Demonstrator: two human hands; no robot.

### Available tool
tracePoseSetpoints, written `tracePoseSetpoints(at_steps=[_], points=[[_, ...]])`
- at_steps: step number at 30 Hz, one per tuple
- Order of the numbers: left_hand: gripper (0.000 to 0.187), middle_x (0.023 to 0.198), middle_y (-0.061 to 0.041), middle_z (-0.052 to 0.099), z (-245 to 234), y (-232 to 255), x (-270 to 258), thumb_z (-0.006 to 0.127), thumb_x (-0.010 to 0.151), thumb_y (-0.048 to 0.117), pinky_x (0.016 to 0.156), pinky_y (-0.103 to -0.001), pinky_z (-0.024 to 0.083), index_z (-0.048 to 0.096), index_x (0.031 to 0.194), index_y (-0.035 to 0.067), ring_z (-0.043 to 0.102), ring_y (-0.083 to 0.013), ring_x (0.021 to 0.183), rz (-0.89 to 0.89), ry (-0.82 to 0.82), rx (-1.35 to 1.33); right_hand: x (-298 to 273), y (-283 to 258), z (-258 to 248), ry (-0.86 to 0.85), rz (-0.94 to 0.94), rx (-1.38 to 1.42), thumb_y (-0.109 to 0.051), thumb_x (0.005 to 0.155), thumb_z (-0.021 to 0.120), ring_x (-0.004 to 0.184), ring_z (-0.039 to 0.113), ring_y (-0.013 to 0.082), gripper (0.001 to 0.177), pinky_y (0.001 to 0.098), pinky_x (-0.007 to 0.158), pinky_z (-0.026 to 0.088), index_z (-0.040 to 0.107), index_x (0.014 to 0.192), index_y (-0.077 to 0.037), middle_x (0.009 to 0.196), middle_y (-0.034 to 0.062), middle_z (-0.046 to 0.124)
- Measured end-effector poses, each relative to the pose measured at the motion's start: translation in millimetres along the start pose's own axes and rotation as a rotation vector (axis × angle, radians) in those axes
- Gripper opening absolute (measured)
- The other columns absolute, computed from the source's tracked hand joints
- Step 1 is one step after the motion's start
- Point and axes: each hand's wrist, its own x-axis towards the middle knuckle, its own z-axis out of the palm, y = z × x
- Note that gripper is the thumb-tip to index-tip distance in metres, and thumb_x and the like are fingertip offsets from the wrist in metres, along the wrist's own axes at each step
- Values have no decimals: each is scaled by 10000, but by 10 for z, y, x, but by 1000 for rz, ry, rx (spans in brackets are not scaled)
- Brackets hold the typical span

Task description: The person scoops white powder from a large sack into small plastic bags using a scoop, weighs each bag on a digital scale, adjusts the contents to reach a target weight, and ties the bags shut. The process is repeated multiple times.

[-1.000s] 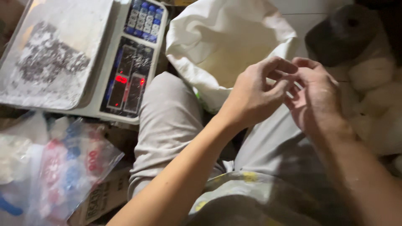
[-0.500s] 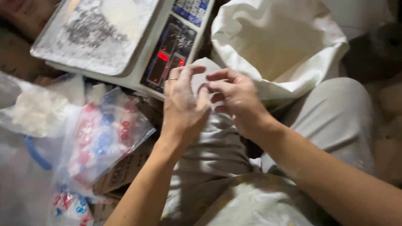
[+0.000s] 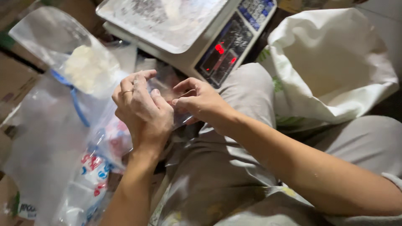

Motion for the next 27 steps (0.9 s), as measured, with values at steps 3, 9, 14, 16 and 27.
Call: tracePoseSetpoints(at_steps=[3,9,14,16,27], points=[[353,1229,-138,580,-97,-184,-53,560,881,-20,973,-570,420,600,1214,92,504,-392,1227,-178,0,73,97,24,152,38,19,-84,-221,808,750,847,709,115,553,319,618,580,534,1301,-94,992,40,727],[404,1264,-198,510,-281,-526,-165,619,817,30,948,-596,385,541,1212,52,468,-431,1245,-246,35,146,210,27,347,24,24,-63,-238,783,796,825,702,135,662,306,604,595,483,1332,-41,1017,71,708],[390,1267,-128,559,-311,-683,-210,725,813,114,932,-577,385,613,1187,116,497,-381,1224,-230,-54,196,298,16,505,-7,56,-65,-230,769,834,739,707,138,613,295,564,613,547,1259,0,943,66,721],[389,1273,-104,570,-308,-720,-233,738,817,125,934,-562,395,622,1188,125,508,-366,1224,-212,-51,206,320,23,537,-44,34,-38,-213,783,841,692,710,144,551,288,538,620,595,1206,41,874,96,726],[76,1079,-57,677,-336,-974,-183,740,911,118,870,-463,461,752,984,133,596,-327,1024,-59,67,247,456,-110,663,-65,65,62,-237,870,765,583,670,92,307,230,482,521,713,1059,-1,813,91,760]])
